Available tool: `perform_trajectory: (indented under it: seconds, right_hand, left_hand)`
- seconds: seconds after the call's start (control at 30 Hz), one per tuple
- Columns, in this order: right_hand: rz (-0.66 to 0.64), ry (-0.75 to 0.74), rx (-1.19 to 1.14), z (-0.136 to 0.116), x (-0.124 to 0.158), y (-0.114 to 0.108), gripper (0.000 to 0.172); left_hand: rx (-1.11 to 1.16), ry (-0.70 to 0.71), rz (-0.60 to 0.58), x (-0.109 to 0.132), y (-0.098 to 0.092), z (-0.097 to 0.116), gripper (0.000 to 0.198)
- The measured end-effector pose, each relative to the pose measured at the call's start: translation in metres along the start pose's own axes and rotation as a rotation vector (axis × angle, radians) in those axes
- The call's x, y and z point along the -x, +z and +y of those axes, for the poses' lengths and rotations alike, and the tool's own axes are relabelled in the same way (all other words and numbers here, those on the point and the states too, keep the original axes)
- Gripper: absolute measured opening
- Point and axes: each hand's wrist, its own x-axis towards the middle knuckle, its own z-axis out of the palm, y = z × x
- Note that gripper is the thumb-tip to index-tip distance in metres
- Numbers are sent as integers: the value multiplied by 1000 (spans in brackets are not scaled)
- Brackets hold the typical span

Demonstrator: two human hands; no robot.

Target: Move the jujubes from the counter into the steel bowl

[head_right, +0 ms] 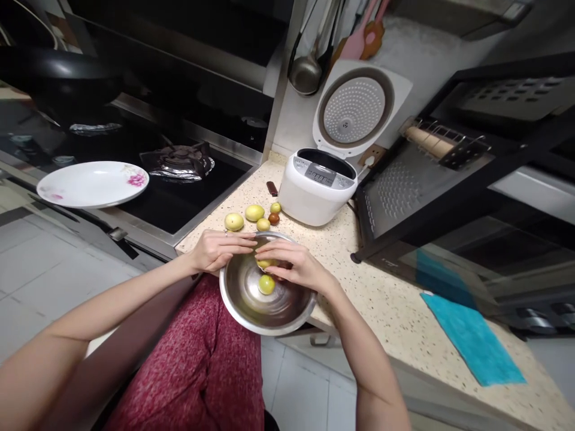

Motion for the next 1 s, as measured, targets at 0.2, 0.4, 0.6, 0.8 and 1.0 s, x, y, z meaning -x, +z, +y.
perform_trajectory:
  seconds: [0.2, 0.4, 0.6, 0.8, 1.0]
  right_hand:
    - [-111, 9, -77, -4, -5, 3, 28]
    - [-188, 49, -93, -1, -6, 5, 25]
    - [-262, 105, -84, 4, -3, 8, 29]
    - [-270, 114, -80, 0, -2, 9, 33]
    - [-205, 125, -66, -2, -2, 0, 30]
  left_hand:
    - [2, -11, -16, 2, 0, -1, 47]
    - [-10, -17, -39, 1, -1, -1, 50]
    - [64, -81, 45, 0, -4, 1, 57]
    - [323, -490, 391, -5, -6, 6, 56]
    - [142, -486, 301, -4, -18, 1, 33]
